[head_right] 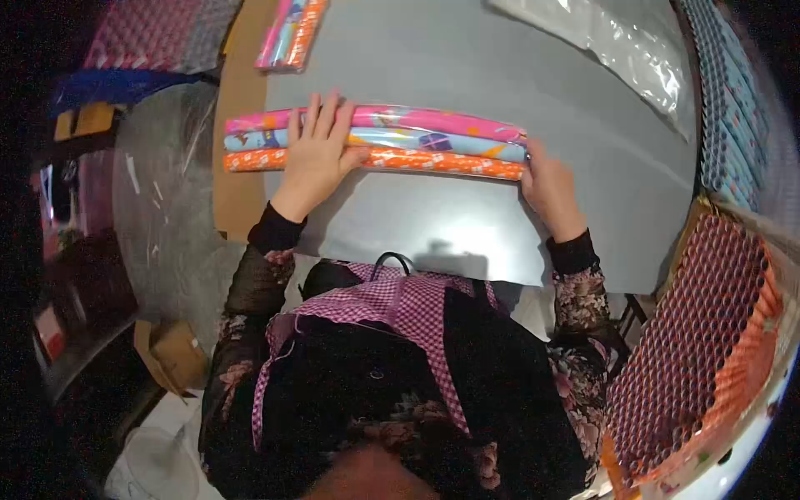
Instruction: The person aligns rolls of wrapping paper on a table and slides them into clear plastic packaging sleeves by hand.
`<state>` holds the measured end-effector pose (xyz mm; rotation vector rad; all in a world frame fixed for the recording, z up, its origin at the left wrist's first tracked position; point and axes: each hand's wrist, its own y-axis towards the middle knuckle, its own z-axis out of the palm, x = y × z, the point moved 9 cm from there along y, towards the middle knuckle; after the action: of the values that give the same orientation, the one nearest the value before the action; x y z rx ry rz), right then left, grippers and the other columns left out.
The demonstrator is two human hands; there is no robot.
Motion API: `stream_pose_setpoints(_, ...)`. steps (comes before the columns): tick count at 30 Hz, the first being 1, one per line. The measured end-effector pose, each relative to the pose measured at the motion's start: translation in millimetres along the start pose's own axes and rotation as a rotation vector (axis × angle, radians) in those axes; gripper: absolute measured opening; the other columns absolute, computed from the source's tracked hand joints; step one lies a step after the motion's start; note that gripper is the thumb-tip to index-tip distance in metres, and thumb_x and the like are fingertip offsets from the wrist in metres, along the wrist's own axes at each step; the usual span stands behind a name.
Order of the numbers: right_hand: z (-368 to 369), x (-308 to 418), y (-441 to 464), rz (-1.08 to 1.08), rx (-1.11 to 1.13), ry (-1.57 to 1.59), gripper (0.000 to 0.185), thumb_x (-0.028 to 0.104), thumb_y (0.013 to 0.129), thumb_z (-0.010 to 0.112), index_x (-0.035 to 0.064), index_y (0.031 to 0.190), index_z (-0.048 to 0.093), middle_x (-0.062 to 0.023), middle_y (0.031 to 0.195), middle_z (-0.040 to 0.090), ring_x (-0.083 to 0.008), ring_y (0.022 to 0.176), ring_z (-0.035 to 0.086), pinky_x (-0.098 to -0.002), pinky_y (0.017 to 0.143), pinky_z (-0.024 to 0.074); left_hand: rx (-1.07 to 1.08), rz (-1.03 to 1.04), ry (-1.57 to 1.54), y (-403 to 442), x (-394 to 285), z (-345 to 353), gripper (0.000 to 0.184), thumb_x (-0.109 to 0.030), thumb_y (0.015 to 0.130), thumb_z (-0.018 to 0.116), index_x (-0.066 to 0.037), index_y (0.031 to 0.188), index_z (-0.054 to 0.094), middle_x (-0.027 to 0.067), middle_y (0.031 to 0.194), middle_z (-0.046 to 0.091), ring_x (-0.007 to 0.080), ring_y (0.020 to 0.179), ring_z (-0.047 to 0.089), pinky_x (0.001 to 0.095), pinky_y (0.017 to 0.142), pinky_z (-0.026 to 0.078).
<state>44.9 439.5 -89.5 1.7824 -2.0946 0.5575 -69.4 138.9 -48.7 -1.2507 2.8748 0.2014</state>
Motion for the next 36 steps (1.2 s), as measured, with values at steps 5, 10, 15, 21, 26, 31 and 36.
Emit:
stream_pose_setpoints(5,-18,-1,-12,0.063,0.105,0.077,0.035,0.01,0.085,0.063,0.0047,0.119,0.058,-0.0204,0.09,0.064,-0.0364,0.08,0.063,-0.0404,0.071,0.0506,0.006,0.024,-0.021,-4,-2,12,0.075,-0.054,0.086,0.062,-0.008,0.142,0.045,0.018,0.149,0.04,0.039,0.14,0.034,0.0609,0.112,0.022)
stream_pose_setpoints(10,-52,-19,-23,-0.053,0.019,0.037,0.043,0.01,0.079,0.073,0.0043,0.119,0.06,-0.0118,0.096,0.065,-0.0257,0.084,0.062,-0.0348,0.076,0.0498,0.023,0.034,0.005,-16,4,17,0.076,-0.055,0.085,0.062,-0.008,0.143,0.045,0.0175,0.15,0.039,0.0378,0.14,0.034,0.0602,0.112,0.022)
stream_pose_setpoints(15,-104,-1,-34,0.067,-0.405,0.402,0.031,0.004,0.083,0.073,0.0038,0.113,0.066,-0.0063,0.099,0.065,-0.0127,0.086,0.059,-0.0259,0.077,0.0466,-0.006,0.039,0.006,-18,2,14,0.076,-0.056,0.085,0.062,-0.008,0.142,0.045,0.0166,0.149,0.04,0.0365,0.139,0.035,0.06,0.112,0.022)
stream_pose_setpoints(21,-37,-3,-3,0.173,-0.11,0.327,0.022,0.014,0.09,0.066,-0.0063,0.097,0.069,-0.005,0.078,0.068,-0.0087,0.07,0.057,-0.0249,0.063,0.0464,-0.002,0.031,-0.039,-11,-3,10,0.075,-0.054,0.085,0.063,-0.008,0.141,0.046,0.0161,0.149,0.04,0.036,0.14,0.035,0.0603,0.113,0.022)
stream_pose_setpoints(26,-13,-15,7,0.309,0.109,0.411,0.027,0.02,0.088,0.067,-0.0058,0.096,0.071,-0.0017,0.071,0.063,-0.0069,0.066,0.052,-0.0244,0.057,0.0406,0.058,0.017,-0.043,-10,0,17,0.076,-0.053,0.085,0.062,-0.006,0.142,0.045,0.0147,0.152,0.039,0.0356,0.142,0.033,0.0603,0.114,0.02)
stream_pose_setpoints(31,0,-37,9,0.455,0.158,0.575,0.022,0.02,0.088,0.067,-0.0007,0.084,0.07,0.0047,0.067,0.054,-0.0054,0.061,0.046,-0.0234,0.055,0.0345,0.032,0.046,-0.108,-12,-1,18,0.079,-0.053,0.085,0.061,-0.004,0.143,0.044,0.0138,0.152,0.04,0.0356,0.143,0.032,0.0611,0.115,0.021)
stream_pose_setpoints(36,6,-47,18,0.497,0.247,0.543,0.019,0.021,0.087,0.068,0.0034,0.08,0.067,0.0054,0.065,0.053,-0.004,0.056,0.044,-0.0225,0.052,0.0317,-0.009,0.07,-0.124,-14,-2,17,0.083,-0.055,0.082,0.062,-0.003,0.145,0.042,0.0117,0.154,0.036,0.0341,0.143,0.031,0.0584,0.115,0.021)
